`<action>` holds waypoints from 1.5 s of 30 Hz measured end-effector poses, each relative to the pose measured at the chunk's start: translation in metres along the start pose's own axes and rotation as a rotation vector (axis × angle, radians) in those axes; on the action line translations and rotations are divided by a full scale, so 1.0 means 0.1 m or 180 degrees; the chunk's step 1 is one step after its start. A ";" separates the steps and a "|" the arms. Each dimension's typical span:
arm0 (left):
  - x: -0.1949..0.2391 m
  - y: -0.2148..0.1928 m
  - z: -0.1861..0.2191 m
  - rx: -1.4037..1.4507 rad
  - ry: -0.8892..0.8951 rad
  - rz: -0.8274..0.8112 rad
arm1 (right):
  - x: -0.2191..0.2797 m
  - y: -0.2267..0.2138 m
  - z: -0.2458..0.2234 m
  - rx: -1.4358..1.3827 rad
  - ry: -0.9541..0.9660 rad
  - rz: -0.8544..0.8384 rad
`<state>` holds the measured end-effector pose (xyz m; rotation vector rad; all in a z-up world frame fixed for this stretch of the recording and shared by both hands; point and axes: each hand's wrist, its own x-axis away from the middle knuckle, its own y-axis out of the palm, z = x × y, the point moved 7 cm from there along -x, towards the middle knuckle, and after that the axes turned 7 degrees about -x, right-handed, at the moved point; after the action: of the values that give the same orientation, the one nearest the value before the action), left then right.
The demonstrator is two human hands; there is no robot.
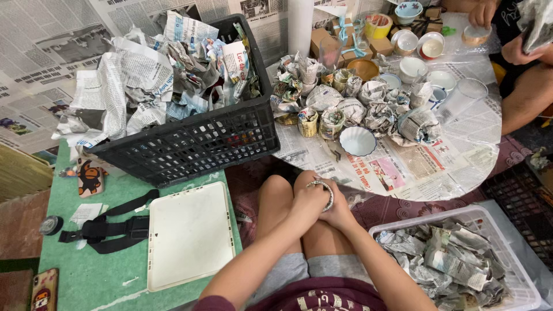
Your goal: The person sits on the floor and wraps small items with newspaper sheets. They fold the paper around each item, place the wrapped bundle on a nearby table, and repeat the process with additional items from a basket.
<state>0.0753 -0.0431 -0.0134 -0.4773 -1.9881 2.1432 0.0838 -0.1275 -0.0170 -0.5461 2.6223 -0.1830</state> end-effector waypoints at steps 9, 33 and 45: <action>-0.05 0.06 -0.11 -0.0207 0.1031 0.0955 | 0.01 0.04 0.01 0.0100 0.0323 0.0064; 0.13 0.16 -0.10 -0.0431 0.0641 0.0169 | 0.02 0.19 0.01 -0.0009 0.0228 -0.0196; 0.02 -0.52 -0.20 0.1123 0.0306 -0.0609 | 0.08 0.08 0.30 -0.0443 0.0199 -0.0065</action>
<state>0.0757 -0.0185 0.0370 -0.3113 -1.4938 2.2344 0.0878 -0.1244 -0.0485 -0.6238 2.7053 -0.0240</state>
